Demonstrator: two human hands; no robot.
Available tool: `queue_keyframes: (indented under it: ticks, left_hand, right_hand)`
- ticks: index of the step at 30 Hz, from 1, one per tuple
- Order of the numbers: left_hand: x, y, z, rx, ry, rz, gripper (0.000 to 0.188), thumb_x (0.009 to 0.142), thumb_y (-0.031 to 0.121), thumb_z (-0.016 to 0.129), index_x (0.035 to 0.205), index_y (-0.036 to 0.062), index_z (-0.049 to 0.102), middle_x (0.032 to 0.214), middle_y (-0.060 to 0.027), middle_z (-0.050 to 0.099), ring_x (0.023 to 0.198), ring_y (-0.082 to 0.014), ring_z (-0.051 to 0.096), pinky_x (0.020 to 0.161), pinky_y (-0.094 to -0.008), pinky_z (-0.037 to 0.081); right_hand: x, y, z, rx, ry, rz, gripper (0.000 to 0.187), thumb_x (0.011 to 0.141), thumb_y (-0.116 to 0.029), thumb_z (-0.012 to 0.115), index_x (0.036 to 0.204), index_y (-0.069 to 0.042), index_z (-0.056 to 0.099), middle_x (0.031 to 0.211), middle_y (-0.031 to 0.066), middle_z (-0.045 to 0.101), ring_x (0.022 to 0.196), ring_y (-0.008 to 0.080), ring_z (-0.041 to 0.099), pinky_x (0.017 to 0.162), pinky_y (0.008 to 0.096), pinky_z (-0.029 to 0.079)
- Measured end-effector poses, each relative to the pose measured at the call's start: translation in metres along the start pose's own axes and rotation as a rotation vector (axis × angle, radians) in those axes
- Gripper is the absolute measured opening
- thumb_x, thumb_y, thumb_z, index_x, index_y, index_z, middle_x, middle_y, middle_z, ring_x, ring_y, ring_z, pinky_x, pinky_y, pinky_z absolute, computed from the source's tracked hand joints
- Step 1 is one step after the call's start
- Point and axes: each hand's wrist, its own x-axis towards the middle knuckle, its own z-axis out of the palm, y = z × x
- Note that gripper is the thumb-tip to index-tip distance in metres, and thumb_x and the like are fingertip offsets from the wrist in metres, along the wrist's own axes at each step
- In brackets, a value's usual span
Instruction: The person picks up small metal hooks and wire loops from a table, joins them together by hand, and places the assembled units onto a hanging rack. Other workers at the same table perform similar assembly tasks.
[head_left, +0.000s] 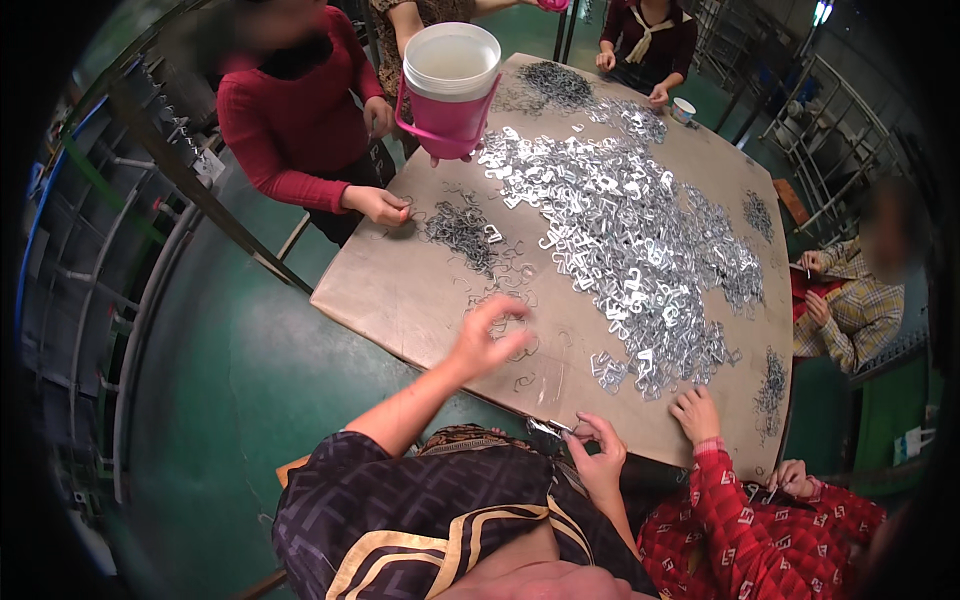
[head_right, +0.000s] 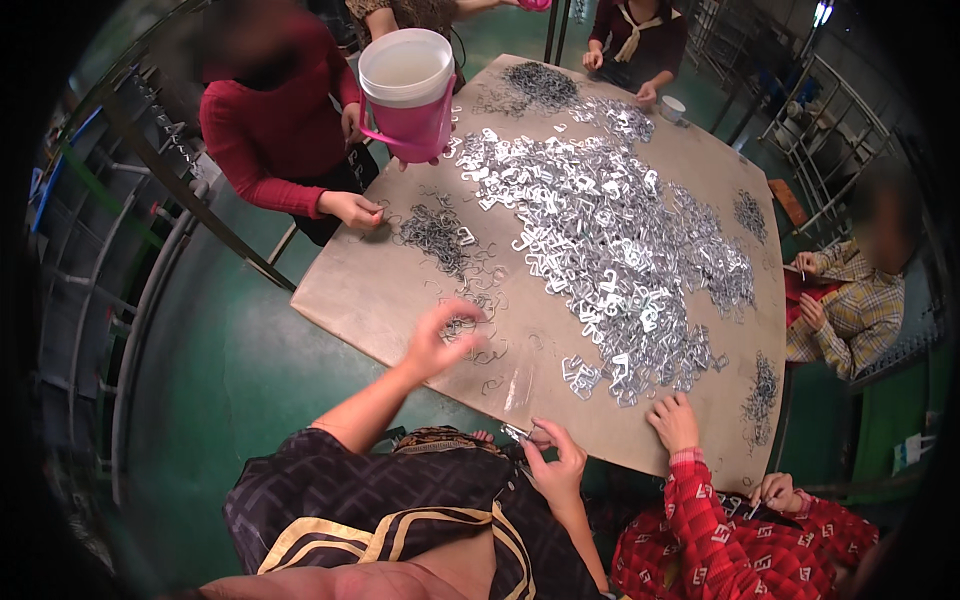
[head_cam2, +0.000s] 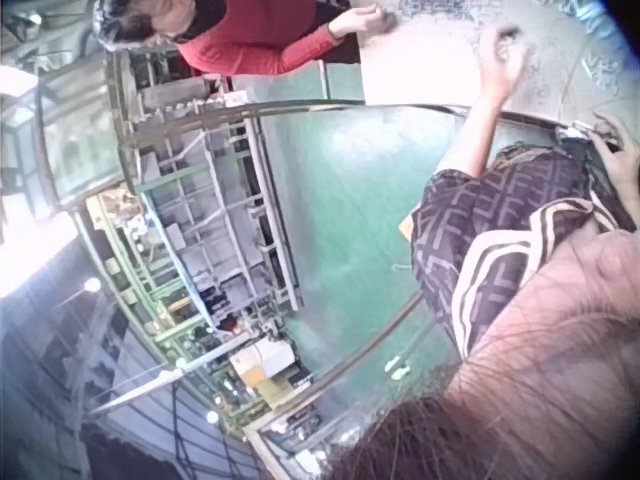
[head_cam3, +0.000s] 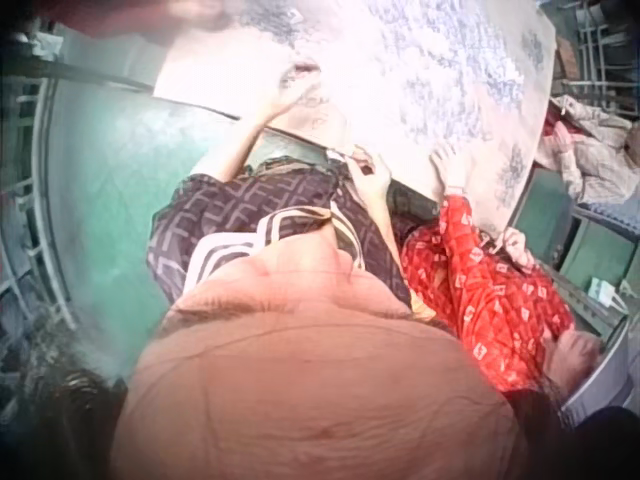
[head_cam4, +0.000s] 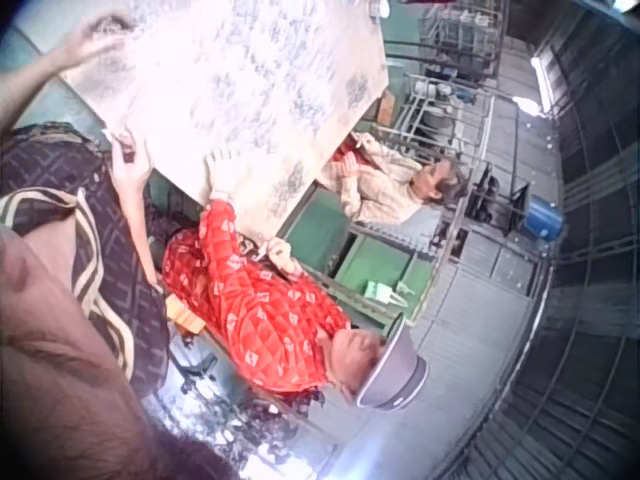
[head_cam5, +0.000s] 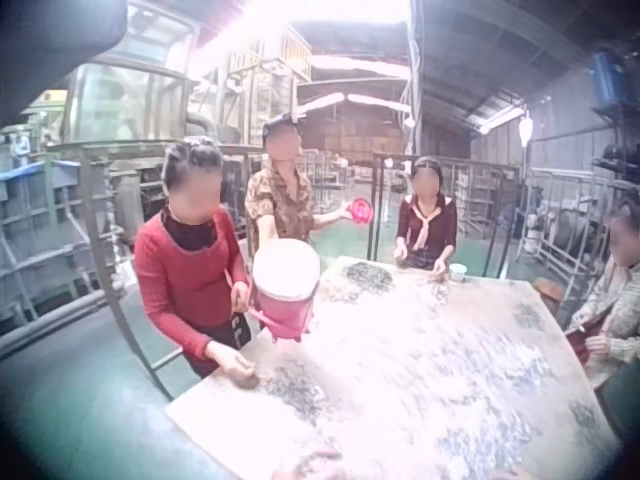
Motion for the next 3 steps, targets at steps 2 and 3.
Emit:
queue_keyframes:
  ticks: [2, 3]
  left_hand:
    - [0.056, -0.001, -0.05, 0.265, 0.428, 0.185, 0.037, 0.072, 0.01, 0.079, 0.103, 0.0029, 0.06, 0.1, -0.0089, 0.064, 0.089, -0.021, 0.059, 0.08, -0.0322, 0.047]
    - [0.08, -0.005, -0.077, 0.286, 0.589, 0.145, 0.039, 0.073, 0.013, 0.08, 0.105, 0.0039, 0.06, 0.106, -0.009, 0.062, 0.094, -0.023, 0.058, 0.084, -0.0312, 0.045]
  right_hand:
    - [-0.002, 0.006, 0.0, 0.048, -0.017, 0.062, 0.039, 0.074, 0.007, 0.073, 0.11, -0.001, 0.063, 0.078, 0.0079, 0.068, 0.071, 0.0119, 0.064, 0.067, 0.024, 0.051]
    - [-0.002, 0.001, -0.001, 0.065, -0.037, 0.076, 0.04, 0.075, 0.007, 0.073, 0.113, 0.0, 0.061, 0.077, 0.0062, 0.067, 0.071, 0.0105, 0.062, 0.069, 0.0231, 0.05]
